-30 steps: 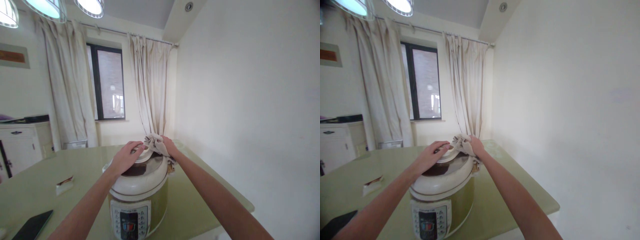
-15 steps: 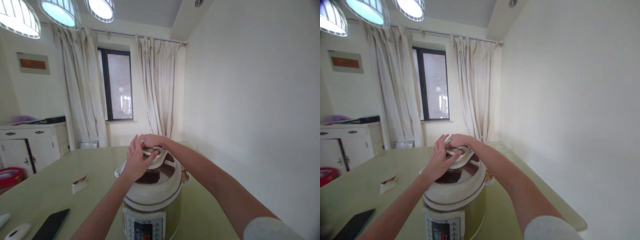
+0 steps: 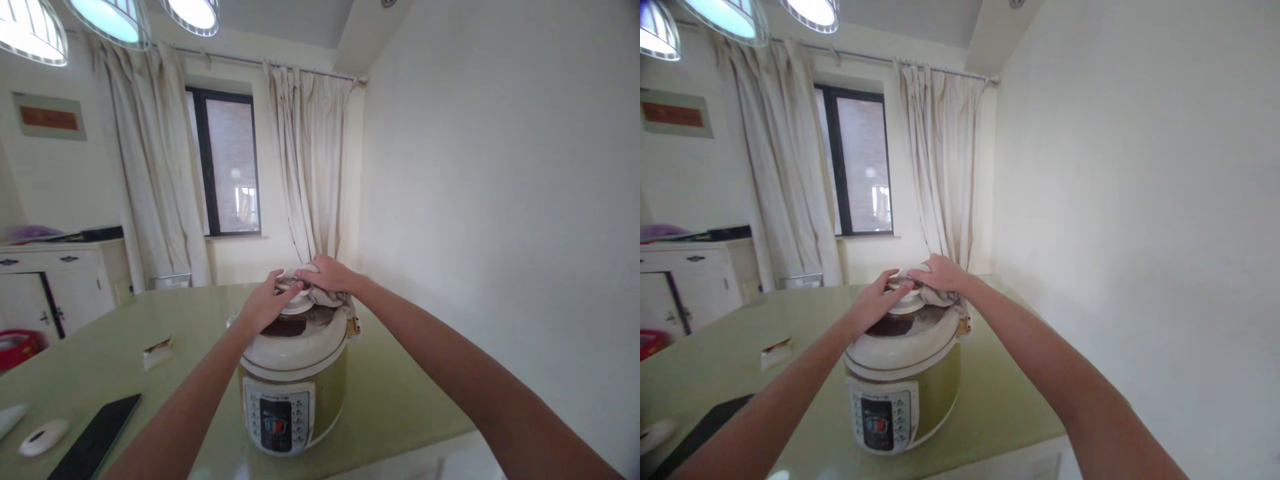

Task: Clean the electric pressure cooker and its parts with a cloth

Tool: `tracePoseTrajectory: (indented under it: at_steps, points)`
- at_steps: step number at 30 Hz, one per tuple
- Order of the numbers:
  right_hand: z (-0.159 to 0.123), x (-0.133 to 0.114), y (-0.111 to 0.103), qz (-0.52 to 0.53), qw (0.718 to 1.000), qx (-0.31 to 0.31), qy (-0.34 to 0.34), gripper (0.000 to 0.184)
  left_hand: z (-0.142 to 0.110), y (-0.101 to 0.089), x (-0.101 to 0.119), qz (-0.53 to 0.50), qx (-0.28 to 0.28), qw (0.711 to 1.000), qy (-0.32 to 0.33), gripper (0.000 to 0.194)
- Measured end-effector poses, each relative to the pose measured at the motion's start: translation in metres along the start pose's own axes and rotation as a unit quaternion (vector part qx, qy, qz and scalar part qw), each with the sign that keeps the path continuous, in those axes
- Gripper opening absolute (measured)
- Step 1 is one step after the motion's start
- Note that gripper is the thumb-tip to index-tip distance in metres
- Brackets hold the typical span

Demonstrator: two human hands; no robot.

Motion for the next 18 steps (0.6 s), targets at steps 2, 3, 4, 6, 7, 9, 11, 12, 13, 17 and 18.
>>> tracePoseTrajectory:
  at_steps: [2,3,4,6,7,9,11,12,13,17,18]
  points:
    - [-0.015,0.009,-0.012,-0.008,0.999,-0.045,0.010,0.061,0.000,0.000,0.003,0.030,-0.007,0.999,0.008,0.075]
    - [-0.022,0.013,-0.016,-0.012,0.998,-0.067,0.011,0.062,0.001,0.000,0.004,0.035,-0.010,0.999,0.010,0.073]
    - [-0.027,0.016,-0.018,-0.023,0.996,-0.082,0.009,0.061,0.002,0.001,0.003,0.033,-0.013,0.999,0.008,0.071]
    - [-0.031,0.019,-0.018,-0.070,0.994,-0.078,0.004,0.060,0.004,0.001,0.000,0.012,-0.015,1.000,-0.001,0.071]
    - [-0.029,0.018,-0.016,-0.102,0.993,-0.060,-0.005,0.058,0.006,0.002,-0.002,0.001,-0.016,1.000,-0.007,0.072]
    - [-0.019,0.010,-0.009,-0.157,0.987,-0.002,-0.042,0.054,0.007,0.004,-0.006,-0.010,-0.016,1.000,-0.021,0.077]
    - [-0.002,-0.002,0.002,-0.169,0.981,0.041,-0.091,0.046,0.006,0.004,-0.007,-0.013,0.007,1.000,-0.017,0.088]
    - [0.009,-0.008,0.007,-0.157,0.981,0.048,-0.108,0.042,0.005,0.003,-0.006,-0.013,0.023,1.000,-0.003,0.094]
    - [0.022,-0.013,0.013,-0.139,0.982,0.041,-0.118,0.040,0.004,0.003,-0.004,-0.013,0.038,0.999,0.019,0.099]
    - [0.070,-0.031,0.035,-0.129,0.984,-0.056,-0.105,0.039,0.001,0.003,0.004,0.002,0.050,0.995,0.085,0.093]
    - [0.079,-0.034,0.039,-0.138,0.983,-0.071,-0.096,0.037,0.001,0.003,0.005,0.006,0.051,0.995,0.087,0.092]
Point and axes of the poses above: each hand's wrist, its own z-axis towards the middle knuckle, its own y-axis out of the palm, x = y × z, the point moved 5 cm from there along z, towards the middle knuckle, and after that the axes turned 14 degrees about -z, right-handed, at the moved point
